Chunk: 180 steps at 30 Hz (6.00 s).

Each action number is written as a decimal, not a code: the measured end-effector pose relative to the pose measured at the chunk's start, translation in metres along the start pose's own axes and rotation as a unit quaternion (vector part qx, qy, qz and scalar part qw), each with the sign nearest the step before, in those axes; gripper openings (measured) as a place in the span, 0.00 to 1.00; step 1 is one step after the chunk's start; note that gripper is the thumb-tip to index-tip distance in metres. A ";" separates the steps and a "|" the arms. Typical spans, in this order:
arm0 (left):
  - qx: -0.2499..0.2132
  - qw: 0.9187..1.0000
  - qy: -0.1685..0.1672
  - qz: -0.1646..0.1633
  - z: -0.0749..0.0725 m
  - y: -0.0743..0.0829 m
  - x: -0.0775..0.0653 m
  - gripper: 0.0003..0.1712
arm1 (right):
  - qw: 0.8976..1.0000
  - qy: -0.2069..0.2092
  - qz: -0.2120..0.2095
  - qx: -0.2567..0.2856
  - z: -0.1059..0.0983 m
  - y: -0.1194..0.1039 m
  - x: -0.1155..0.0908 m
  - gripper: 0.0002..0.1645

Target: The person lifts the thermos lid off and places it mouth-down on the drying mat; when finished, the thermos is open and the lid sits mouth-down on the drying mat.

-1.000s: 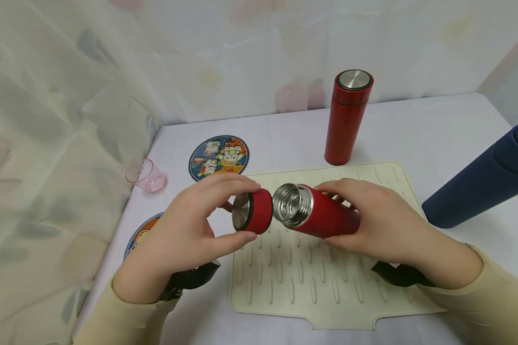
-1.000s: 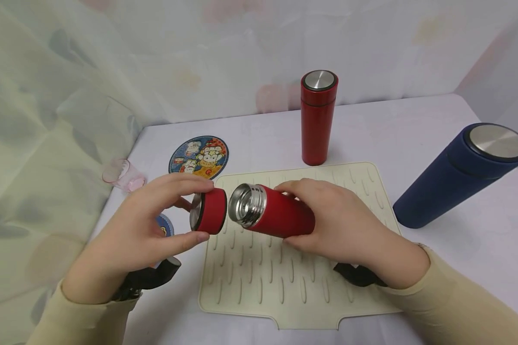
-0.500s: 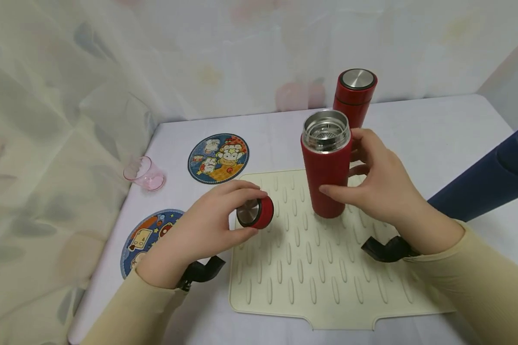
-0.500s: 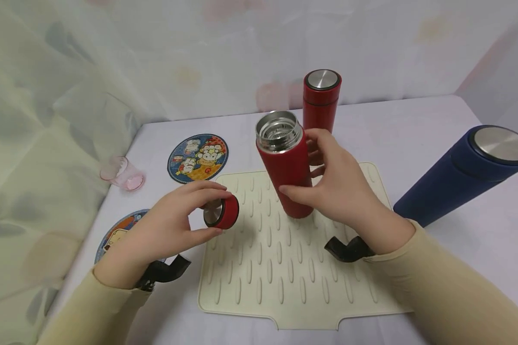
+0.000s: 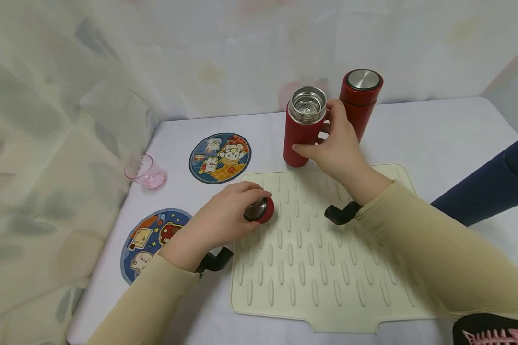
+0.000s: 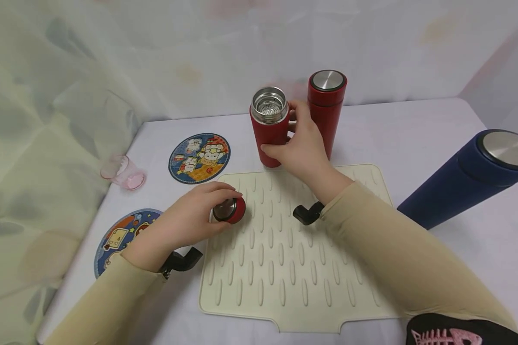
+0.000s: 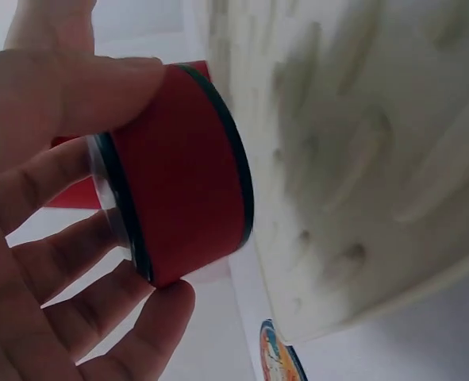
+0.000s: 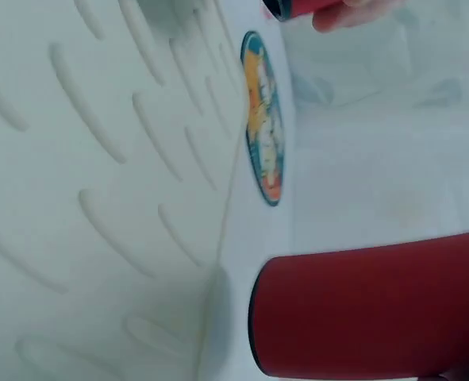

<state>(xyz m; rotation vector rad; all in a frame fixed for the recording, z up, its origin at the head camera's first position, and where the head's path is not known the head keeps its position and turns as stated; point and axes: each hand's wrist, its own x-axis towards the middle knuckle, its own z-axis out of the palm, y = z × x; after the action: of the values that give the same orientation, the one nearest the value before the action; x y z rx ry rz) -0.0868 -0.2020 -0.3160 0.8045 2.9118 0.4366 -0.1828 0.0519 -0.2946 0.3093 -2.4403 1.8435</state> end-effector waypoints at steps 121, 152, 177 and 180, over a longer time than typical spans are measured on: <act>-0.172 0.951 0.215 0.142 -0.008 0.071 -0.058 0.32 | 0.933 -0.119 -0.204 -0.272 -0.074 -0.010 -0.152 0.51; -0.187 0.941 0.182 0.216 -0.032 0.084 -0.062 0.35 | 0.872 -0.213 -0.267 -0.350 -0.063 -0.005 -0.156 0.50; -0.174 0.928 0.186 0.272 -0.034 0.086 -0.058 0.45 | 0.877 -0.240 -0.238 -0.343 -0.065 -0.010 -0.156 0.46; -0.187 0.934 0.187 0.241 -0.034 0.086 -0.060 0.43 | 0.876 -0.241 -0.240 -0.343 -0.065 -0.012 -0.157 0.46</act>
<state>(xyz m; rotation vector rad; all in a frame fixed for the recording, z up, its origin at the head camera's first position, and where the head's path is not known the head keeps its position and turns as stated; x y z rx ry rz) 0.0011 -0.1705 -0.2575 1.5036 2.7556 1.2667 -0.0316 0.1297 -0.2928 1.2769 -2.7496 0.6841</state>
